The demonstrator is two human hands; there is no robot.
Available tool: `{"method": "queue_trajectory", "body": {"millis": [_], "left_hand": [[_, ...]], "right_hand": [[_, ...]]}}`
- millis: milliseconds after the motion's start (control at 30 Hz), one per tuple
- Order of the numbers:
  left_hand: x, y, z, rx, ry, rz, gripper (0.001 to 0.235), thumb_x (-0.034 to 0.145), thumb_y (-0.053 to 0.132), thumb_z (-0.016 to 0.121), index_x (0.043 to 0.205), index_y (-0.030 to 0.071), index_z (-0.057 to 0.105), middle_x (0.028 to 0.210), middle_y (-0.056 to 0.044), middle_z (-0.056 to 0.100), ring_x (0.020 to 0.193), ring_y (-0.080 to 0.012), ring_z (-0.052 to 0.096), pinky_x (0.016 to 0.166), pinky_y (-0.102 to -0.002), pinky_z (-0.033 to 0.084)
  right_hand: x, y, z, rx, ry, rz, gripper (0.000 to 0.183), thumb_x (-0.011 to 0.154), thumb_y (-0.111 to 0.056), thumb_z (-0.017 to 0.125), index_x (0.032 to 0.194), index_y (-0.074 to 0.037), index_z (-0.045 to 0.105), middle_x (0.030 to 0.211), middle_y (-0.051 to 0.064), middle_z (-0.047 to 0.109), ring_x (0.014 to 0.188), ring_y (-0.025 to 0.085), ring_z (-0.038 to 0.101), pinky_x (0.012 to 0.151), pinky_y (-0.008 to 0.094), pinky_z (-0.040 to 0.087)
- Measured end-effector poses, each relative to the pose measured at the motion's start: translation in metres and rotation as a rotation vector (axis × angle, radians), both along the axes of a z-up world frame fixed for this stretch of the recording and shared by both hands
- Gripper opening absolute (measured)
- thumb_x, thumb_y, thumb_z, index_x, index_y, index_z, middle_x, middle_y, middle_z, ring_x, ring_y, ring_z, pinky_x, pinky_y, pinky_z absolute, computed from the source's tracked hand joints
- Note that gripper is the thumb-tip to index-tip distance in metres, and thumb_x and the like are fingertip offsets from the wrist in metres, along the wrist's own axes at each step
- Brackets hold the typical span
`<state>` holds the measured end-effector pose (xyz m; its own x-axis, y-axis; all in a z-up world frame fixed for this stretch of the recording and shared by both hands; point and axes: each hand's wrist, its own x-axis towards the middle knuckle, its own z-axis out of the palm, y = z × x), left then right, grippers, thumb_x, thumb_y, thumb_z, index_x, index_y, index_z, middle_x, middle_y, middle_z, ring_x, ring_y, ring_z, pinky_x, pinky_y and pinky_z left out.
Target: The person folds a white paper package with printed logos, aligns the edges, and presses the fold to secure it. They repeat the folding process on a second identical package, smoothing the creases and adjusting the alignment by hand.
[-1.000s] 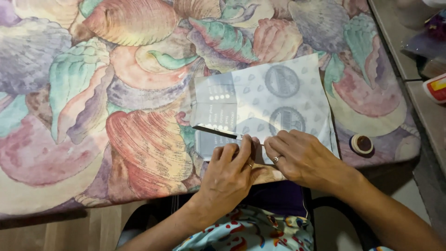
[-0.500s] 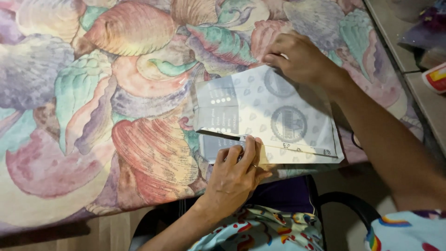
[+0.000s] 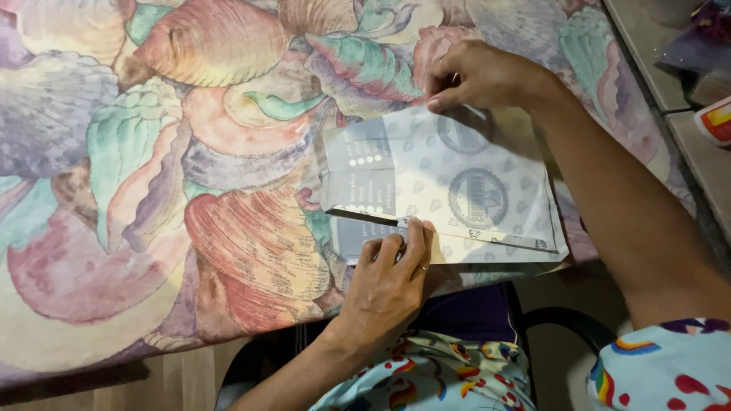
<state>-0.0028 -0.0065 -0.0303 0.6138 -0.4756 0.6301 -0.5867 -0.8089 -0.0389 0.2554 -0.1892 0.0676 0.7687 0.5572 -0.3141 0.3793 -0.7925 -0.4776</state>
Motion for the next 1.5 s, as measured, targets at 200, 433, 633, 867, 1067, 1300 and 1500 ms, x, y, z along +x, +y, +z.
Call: {"method": "queue_trajectory", "body": {"millis": [200,433,633,867,1067,1300,1500], "left_hand": [[-0.004,-0.001,0.006,0.031,0.105,-0.006,0.062,0.108,0.046,0.052,0.139,-0.008,0.057,0.134,-0.021,0.055,0.096,-0.028,0.056,0.075,-0.04,0.05],[-0.005,-0.003,0.008,-0.018,0.119,-0.03,0.057,0.109,0.042,0.056,0.128,-0.011,0.063,0.133,-0.023,0.055,0.094,-0.031,0.054,0.074,-0.043,0.048],[-0.006,-0.003,0.01,0.013,0.088,-0.009,0.057,0.112,0.039,0.048,0.134,-0.011,0.059,0.132,-0.023,0.056,0.093,-0.0305,0.054,0.073,-0.042,0.047],[-0.007,-0.002,0.009,0.026,0.117,-0.02,0.058,0.109,0.04,0.056,0.134,-0.012,0.058,0.135,-0.024,0.056,0.097,-0.0316,0.056,0.074,-0.044,0.051],[-0.005,-0.003,0.014,0.01,0.113,-0.011,0.057,0.109,0.041,0.055,0.13,-0.012,0.061,0.133,-0.023,0.056,0.091,-0.029,0.054,0.074,-0.042,0.05],[-0.005,-0.002,0.006,0.01,0.117,-0.017,0.057,0.106,0.041,0.062,0.133,-0.009,0.058,0.133,-0.022,0.057,0.097,-0.0307,0.056,0.076,-0.043,0.049],[-0.004,-0.003,0.01,0.006,0.129,-0.011,0.059,0.109,0.042,0.055,0.139,-0.009,0.055,0.133,-0.02,0.056,0.096,-0.0298,0.056,0.077,-0.042,0.049]], "right_hand": [[-0.048,-0.029,0.007,0.171,-0.577,0.203,0.007,0.096,-0.002,0.081,0.096,0.001,0.075,0.089,0.012,0.072,0.077,0.022,0.067,0.072,0.035,0.057],[-0.118,-0.046,0.02,0.181,-0.961,0.328,0.014,0.1,0.007,0.087,0.1,0.005,0.073,0.088,0.017,0.073,0.076,0.025,0.069,0.066,0.036,0.058],[-0.133,-0.042,0.023,0.084,-1.027,0.353,0.024,0.097,-0.006,0.086,0.116,-0.004,0.072,0.097,0.012,0.074,0.084,0.025,0.069,0.07,0.035,0.053],[-0.063,-0.053,-0.02,-0.086,-1.006,0.27,0.043,0.081,-0.021,0.093,0.121,-0.011,0.078,0.107,0.009,0.08,0.092,0.025,0.075,0.071,0.042,0.06],[-0.113,0.006,0.013,0.04,-0.7,0.106,0.037,0.096,-0.019,0.075,0.126,0.002,0.069,0.153,0.02,0.045,0.145,0.039,0.034,0.119,0.059,0.025],[-0.15,-0.007,-0.033,-0.121,-0.288,0.479,0.078,0.106,-0.045,0.032,0.163,-0.008,-0.006,0.171,0.015,-0.011,0.157,0.032,-0.012,0.124,0.048,-0.009],[-0.165,-0.049,-0.037,-0.133,-0.428,0.29,0.081,0.104,-0.052,0.03,0.164,-0.01,-0.004,0.172,0.008,-0.013,0.156,0.028,-0.018,0.124,0.049,-0.011]]}}
